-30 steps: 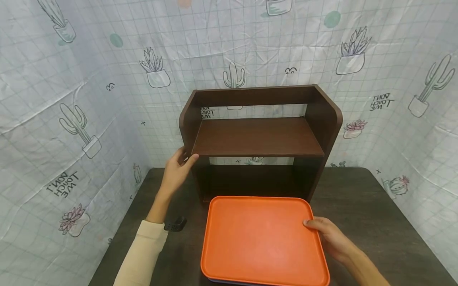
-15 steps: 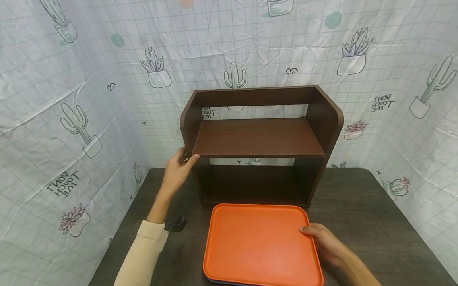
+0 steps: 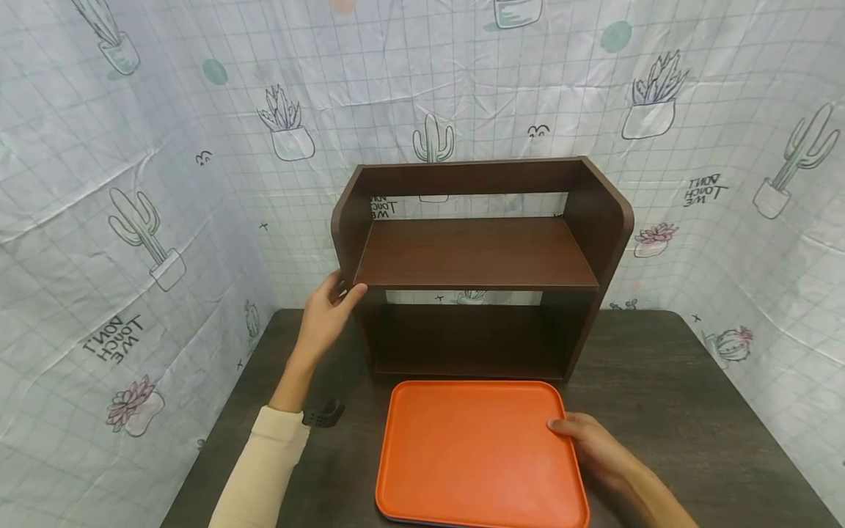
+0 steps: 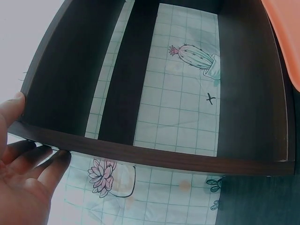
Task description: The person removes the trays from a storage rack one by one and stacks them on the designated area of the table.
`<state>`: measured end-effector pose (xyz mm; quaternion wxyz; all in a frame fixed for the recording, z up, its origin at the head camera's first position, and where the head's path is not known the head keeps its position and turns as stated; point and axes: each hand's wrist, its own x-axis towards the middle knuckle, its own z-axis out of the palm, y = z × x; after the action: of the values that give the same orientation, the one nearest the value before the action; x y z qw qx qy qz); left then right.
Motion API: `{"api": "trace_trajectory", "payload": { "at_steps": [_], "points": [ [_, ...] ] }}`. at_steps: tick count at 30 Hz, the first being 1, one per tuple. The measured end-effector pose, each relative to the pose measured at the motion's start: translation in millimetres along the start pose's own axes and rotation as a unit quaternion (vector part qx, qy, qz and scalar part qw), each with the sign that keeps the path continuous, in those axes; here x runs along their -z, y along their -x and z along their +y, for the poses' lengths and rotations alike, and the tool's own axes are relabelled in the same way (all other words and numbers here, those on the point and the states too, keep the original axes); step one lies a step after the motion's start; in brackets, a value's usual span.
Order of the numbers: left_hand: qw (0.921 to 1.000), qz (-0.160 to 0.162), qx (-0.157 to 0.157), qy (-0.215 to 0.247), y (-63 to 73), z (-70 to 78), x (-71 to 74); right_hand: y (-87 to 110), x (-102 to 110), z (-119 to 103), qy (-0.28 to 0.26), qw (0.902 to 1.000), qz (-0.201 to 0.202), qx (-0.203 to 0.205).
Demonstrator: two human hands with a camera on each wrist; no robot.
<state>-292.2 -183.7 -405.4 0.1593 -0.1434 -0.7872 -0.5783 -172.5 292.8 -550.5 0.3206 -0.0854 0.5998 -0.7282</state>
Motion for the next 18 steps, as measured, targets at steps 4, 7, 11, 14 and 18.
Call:
{"api": "trace_trajectory", "payload": {
  "at_steps": [4, 7, 11, 14, 18],
  "points": [
    [1.0, 0.001, 0.001, 0.002, -0.4, 0.3, 0.3, -0.8, -4.5, -4.8, 0.06, 0.9972, 0.043, -0.015],
    [1.0, 0.002, 0.003, 0.001, -0.6, -0.5, 0.0, -0.5, -8.3, -9.0, 0.119, 0.9885, 0.083, -0.041],
    [1.0, 0.0, 0.005, 0.001, -0.7, 0.0, -0.3, 0.7, -14.4, -14.7, 0.216, 0.9654, 0.136, -0.051],
    [1.0, -0.002, 0.005, -0.001, -0.5, 0.6, -0.3, 0.6, -21.1, -19.6, 0.297, 0.9331, 0.198, -0.045],
    [0.9999, -0.002, 0.007, -0.008, -0.2, 1.2, 0.0, 2.6, -31.0, -28.0, 0.415, 0.8682, 0.269, -0.035]
  ]
}}
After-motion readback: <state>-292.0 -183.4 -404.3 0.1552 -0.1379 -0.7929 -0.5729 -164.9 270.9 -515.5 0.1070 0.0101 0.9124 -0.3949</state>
